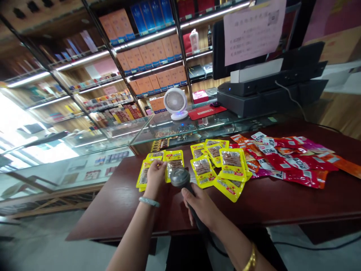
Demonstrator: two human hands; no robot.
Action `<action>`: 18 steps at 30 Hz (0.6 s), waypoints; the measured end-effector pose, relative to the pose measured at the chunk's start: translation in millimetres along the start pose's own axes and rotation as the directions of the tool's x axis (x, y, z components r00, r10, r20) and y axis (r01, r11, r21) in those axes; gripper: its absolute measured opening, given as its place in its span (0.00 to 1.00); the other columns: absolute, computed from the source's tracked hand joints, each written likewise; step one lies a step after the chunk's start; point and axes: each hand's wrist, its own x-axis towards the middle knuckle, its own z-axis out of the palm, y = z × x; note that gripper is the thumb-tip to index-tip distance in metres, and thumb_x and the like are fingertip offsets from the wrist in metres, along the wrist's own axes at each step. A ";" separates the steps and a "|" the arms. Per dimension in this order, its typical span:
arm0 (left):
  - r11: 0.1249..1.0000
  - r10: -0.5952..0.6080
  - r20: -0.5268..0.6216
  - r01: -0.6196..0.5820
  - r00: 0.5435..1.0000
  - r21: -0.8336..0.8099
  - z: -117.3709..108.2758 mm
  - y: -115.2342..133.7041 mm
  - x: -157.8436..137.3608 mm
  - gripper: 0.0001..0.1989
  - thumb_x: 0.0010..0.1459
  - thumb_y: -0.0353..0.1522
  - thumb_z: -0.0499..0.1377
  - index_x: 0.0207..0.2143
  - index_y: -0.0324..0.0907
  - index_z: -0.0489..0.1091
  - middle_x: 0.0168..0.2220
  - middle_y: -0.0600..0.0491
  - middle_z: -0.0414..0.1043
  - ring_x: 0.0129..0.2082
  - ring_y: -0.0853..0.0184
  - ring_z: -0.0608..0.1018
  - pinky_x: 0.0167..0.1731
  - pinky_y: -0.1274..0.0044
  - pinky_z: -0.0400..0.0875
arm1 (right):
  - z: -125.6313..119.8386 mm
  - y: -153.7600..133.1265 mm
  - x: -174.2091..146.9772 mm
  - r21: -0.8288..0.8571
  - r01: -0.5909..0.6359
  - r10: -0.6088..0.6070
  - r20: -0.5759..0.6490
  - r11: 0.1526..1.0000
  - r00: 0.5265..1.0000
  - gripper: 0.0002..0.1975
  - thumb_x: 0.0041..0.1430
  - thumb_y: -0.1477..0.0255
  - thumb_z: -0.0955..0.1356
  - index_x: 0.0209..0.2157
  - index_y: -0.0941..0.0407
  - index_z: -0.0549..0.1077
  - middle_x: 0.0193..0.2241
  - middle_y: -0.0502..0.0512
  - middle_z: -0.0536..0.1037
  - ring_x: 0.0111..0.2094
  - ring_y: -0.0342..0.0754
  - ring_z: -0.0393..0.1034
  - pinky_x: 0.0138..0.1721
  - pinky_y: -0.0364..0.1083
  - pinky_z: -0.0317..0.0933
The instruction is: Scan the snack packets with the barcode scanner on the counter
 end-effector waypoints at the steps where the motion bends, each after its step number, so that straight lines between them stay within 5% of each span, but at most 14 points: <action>1: 1.000 -0.004 -0.021 0.004 1.000 0.008 -10.9 -7.7 1.8 0.11 0.54 0.41 0.58 0.30 0.42 0.66 0.24 0.56 0.69 0.25 0.70 0.72 0.27 0.79 0.65 | 5.8 1.7 4.0 0.003 -0.012 0.011 0.020 1.000 1.000 0.21 0.59 0.50 0.65 0.33 0.54 0.61 0.21 0.40 0.66 0.09 0.35 0.60 0.09 0.36 0.55; 6: 0.977 -0.075 -0.198 0.112 0.977 0.183 -76.9 -43.3 11.7 0.12 0.56 0.41 0.57 0.37 0.43 0.68 0.32 0.52 0.74 0.31 0.66 0.77 0.33 0.75 0.69 | 32.8 12.3 21.3 0.016 -0.071 0.068 0.114 0.997 0.991 0.21 0.59 0.49 0.65 0.33 0.53 0.61 0.21 0.39 0.66 0.09 0.36 0.60 0.08 0.36 0.55; 9: 0.916 -0.021 -0.282 0.132 0.959 0.379 -99.7 -50.8 10.9 0.21 0.57 0.42 0.56 0.50 0.42 0.65 0.45 0.46 0.75 0.44 0.60 0.77 0.45 0.70 0.70 | 39.6 17.3 25.6 0.019 -0.077 0.073 0.133 0.997 0.988 0.21 0.58 0.49 0.65 0.33 0.53 0.61 0.21 0.40 0.66 0.09 0.36 0.60 0.08 0.37 0.55; 13: 0.729 0.079 -0.081 -0.002 0.994 0.685 -87.7 -45.4 -6.5 0.36 0.55 0.51 0.57 0.63 0.49 0.57 0.67 0.41 0.51 0.66 0.50 0.55 0.61 0.55 0.53 | 34.8 17.8 25.0 0.022 -0.065 0.062 0.124 0.998 0.990 0.21 0.59 0.49 0.65 0.34 0.53 0.62 0.21 0.40 0.67 0.09 0.36 0.60 0.08 0.37 0.56; 15: 0.658 0.057 0.060 -0.083 0.997 0.748 -73.2 -42.1 -16.3 0.37 0.55 0.54 0.54 0.65 0.57 0.53 0.71 0.45 0.38 0.69 0.47 0.45 0.60 0.47 0.43 | 29.3 15.0 23.2 0.034 -0.055 0.050 0.118 0.998 0.992 0.20 0.59 0.49 0.65 0.35 0.53 0.63 0.21 0.40 0.66 0.09 0.36 0.60 0.08 0.37 0.57; 18: 0.631 -0.017 0.148 -0.104 0.989 0.769 -58.8 -41.2 -21.0 0.33 0.58 0.55 0.49 0.65 0.61 0.52 0.71 0.47 0.34 0.69 0.45 0.40 0.57 0.41 0.39 | 20.9 9.7 20.5 0.055 -0.041 0.035 0.103 0.998 0.994 0.20 0.59 0.50 0.65 0.35 0.53 0.62 0.20 0.39 0.66 0.09 0.36 0.60 0.09 0.36 0.57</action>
